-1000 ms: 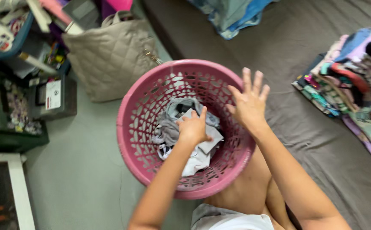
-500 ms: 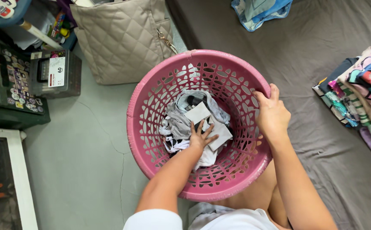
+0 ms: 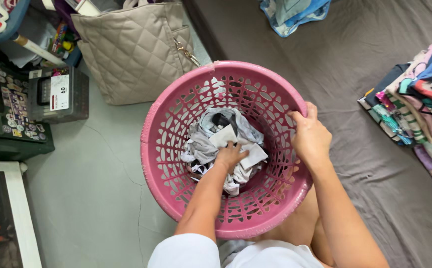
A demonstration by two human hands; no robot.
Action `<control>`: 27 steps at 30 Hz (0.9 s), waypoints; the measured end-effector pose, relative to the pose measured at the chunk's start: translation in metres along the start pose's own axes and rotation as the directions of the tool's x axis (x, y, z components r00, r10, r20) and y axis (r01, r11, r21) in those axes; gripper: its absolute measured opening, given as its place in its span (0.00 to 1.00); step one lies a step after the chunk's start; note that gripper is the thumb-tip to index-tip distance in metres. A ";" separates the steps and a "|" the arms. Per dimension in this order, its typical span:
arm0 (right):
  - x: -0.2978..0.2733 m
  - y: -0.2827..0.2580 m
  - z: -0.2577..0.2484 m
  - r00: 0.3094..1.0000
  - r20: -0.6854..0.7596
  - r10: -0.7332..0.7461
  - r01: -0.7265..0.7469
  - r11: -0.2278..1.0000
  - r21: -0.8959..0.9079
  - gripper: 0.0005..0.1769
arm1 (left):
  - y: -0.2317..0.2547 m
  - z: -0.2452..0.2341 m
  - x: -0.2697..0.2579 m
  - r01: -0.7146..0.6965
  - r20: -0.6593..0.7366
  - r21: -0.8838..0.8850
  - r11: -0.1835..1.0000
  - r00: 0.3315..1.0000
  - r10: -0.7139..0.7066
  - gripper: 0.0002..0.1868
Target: The person sits on a bed and folds a pair of denim shorts, then sorts and folds various undergarments and socks from a laundry basket. The person places the folded items into neat piles on the bed.
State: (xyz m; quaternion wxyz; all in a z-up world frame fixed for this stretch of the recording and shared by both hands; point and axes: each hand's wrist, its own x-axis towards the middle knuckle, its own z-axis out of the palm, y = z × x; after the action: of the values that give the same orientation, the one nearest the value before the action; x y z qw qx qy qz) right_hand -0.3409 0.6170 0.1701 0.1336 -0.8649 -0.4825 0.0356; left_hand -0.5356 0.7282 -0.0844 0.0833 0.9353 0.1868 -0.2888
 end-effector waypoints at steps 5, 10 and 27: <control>-0.004 0.005 0.001 1.000 0.007 0.001 -0.002 0.999 0.041 0.27 | -0.005 0.013 0.022 0.008 -0.341 -0.069 0.998 0.940 -0.031 0.32; 0.001 0.013 0.001 0.988 -0.131 -0.080 0.118 0.944 0.308 0.29 | -0.024 -0.096 -0.030 0.033 -0.350 -0.490 0.871 0.908 -0.231 0.34; -0.083 0.254 -0.030 0.971 -0.232 0.058 0.031 0.932 0.362 0.52 | 0.211 -0.374 -0.088 -0.972 -0.982 -0.190 0.138 0.190 -0.013 0.40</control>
State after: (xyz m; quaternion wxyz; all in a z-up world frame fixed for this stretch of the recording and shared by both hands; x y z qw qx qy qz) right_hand -0.1702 0.4141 0.1263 0.3481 -0.8266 -0.4417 0.0207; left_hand -0.3283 0.6068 0.2821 0.5539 0.7162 -0.0915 0.4147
